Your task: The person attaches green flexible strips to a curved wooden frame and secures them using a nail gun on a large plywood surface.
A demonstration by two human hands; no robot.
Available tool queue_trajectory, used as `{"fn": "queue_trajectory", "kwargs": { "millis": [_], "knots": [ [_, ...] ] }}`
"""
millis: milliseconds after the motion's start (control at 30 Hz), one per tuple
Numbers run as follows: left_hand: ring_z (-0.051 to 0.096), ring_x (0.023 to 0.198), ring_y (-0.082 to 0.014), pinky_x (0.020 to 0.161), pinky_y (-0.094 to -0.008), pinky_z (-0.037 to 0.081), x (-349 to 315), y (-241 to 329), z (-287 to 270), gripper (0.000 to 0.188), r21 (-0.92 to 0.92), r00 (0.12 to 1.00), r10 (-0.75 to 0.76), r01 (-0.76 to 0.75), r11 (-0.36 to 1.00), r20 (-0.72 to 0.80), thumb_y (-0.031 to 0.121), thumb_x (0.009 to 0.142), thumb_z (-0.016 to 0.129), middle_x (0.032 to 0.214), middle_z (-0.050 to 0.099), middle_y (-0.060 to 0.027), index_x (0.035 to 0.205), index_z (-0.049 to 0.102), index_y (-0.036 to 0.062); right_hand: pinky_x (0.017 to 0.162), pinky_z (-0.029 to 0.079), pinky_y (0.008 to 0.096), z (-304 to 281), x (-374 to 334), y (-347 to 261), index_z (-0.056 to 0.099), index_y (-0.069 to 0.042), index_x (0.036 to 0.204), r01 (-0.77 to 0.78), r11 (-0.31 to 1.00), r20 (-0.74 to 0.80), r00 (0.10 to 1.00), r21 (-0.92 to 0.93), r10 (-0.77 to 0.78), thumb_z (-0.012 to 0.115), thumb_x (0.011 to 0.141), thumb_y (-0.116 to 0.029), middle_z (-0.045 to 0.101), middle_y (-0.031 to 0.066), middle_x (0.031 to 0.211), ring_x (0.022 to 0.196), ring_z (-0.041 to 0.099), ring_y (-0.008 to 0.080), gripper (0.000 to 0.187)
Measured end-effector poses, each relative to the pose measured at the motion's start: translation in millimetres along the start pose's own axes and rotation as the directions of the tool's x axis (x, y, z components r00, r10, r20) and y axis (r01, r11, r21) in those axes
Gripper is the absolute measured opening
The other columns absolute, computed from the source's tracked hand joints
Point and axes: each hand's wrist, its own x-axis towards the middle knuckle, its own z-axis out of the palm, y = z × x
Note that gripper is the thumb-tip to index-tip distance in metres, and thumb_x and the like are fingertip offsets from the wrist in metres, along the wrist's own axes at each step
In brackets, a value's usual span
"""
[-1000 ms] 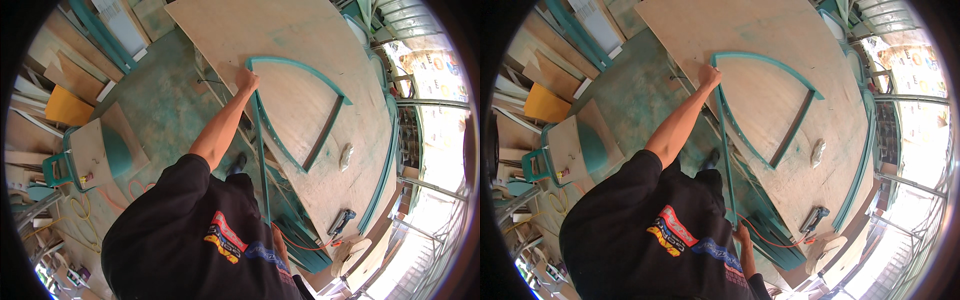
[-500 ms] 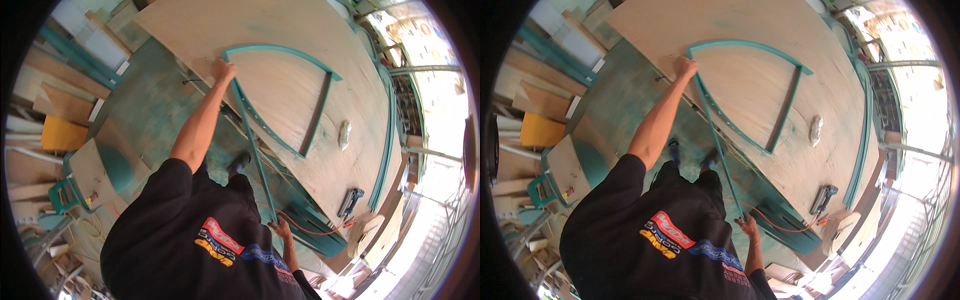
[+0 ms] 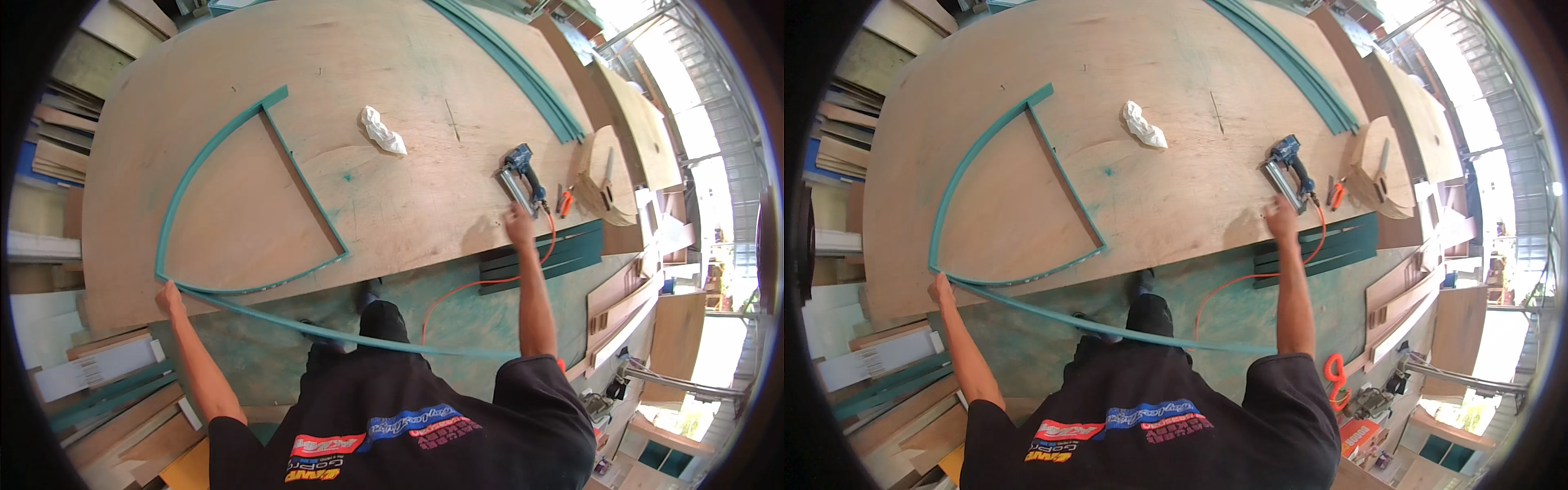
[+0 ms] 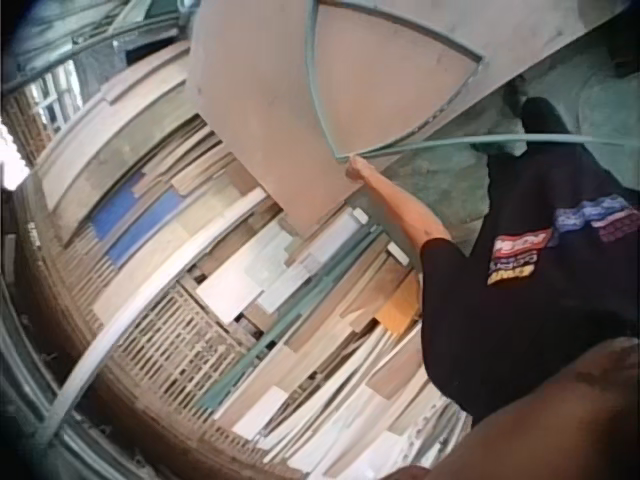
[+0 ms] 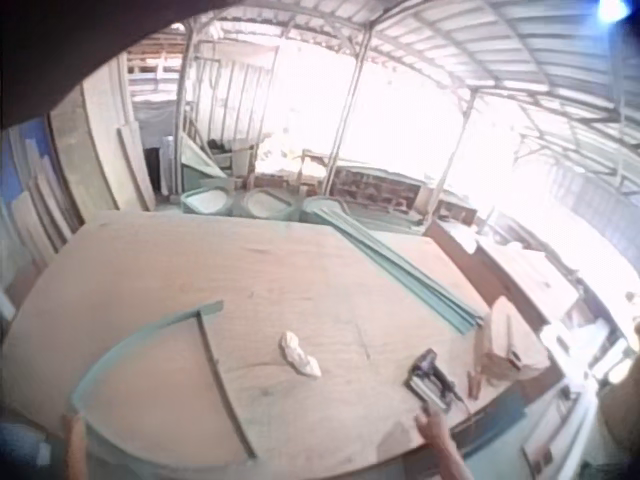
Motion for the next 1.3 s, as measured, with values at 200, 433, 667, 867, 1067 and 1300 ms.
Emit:
{"fn": "queue_trajectory", "kwargs": {
  "millis": [200,433,667,867,1067,1300],
  "knots": [
    [0.047,0.051,-0.0151,0.044,-0.0342,0.036,-10.0,-1.6,-52.5,0.017,-0.157,0.993,-0.096,0.084,0.984,-0.068,0.018,0.080,0.070,0.062,0.052,-0.0016,0.072,0.057,0.0100,0.104,0.043,0.0501,-7.6,120.5,107.6,0.056,0.001,0.133,0.138,0.850,0.200,0.979,-0.509,-0.039,0.053,0.096,-0.055,0.058,0.0298,0.131,0.123,0.055,0.0438,0.068],
    [0.065,0.072,-0.0236,0.056,-0.0401,0.050,-55.9,22.8,-60.3,0.030,-0.090,0.989,-0.083,0.071,0.993,-0.126,0.015,0.079,0.072,0.086,0.068,-0.0171,0.089,0.067,-0.0127,0.103,0.043,0.0498,2.9,153.3,97.3,0.046,0.003,0.137,-0.093,0.933,0.222,0.959,-0.347,0.178,0.063,0.085,-0.029,0.056,0.0299,0.132,0.123,0.054,0.0444,0.064],
    [0.070,0.077,-0.0270,0.065,-0.0429,0.055,-29.3,18.2,-55.7,0.031,-0.094,0.991,-0.063,0.052,0.994,-0.121,0.016,0.080,0.073,0.093,0.071,-0.0206,0.087,0.068,-0.0137,0.090,0.047,0.0528,-28.7,124.4,61.2,0.059,0.003,0.112,-0.233,0.873,0.114,0.945,-0.428,0.308,0.061,0.071,-0.023,0.068,0.0281,0.106,0.105,0.064,0.0447,0.049],
    [0.070,0.069,-0.0289,0.067,-0.0455,0.053,-89.4,40.9,-39.2,0.032,0.012,0.982,0.098,-0.097,0.995,-0.162,0.019,0.084,0.067,0.070,0.069,-0.0209,0.071,0.067,-0.0100,0.084,0.050,0.0528,-109.1,36.9,16.8,0.056,-0.005,0.111,-0.418,0.772,-0.304,0.904,-0.478,0.301,0.063,0.083,-0.043,0.068,0.0224,0.104,0.101,0.065,0.0418,0.047],
    [0.063,0.054,-0.0339,0.060,-0.0463,0.048,-90.0,50.5,-38.6,0.039,0.064,0.969,0.237,-0.233,0.970,-0.065,0.021,0.086,0.063,0.056,0.061,-0.0225,0.061,0.062,-0.0087,0.081,0.051,0.0503,-233.2,-162.5,-0.1,0.051,-0.011,0.132,-0.448,0.714,-0.572,0.816,-0.538,0.082,0.059,0.091,-0.051,0.063,0.0176,0.120,0.099,0.065,0.0390,0.058],
    [0.061,0.052,-0.0385,0.058,-0.0497,0.047,-82.5,45.1,-45.7,0.045,-0.063,0.942,0.327,-0.323,0.944,0.078,0.022,0.088,0.064,0.052,0.057,-0.0228,0.054,0.059,-0.0061,0.075,0.050,0.0477,-204.2,-390.0,-97.2,0.055,-0.006,0.119,-0.446,0.812,-0.539,0.818,-0.376,0.200,0.062,0.088,-0.043,0.064,0.0162,0.106,0.090,0.064,0.0350,0.048]
  ]
}}
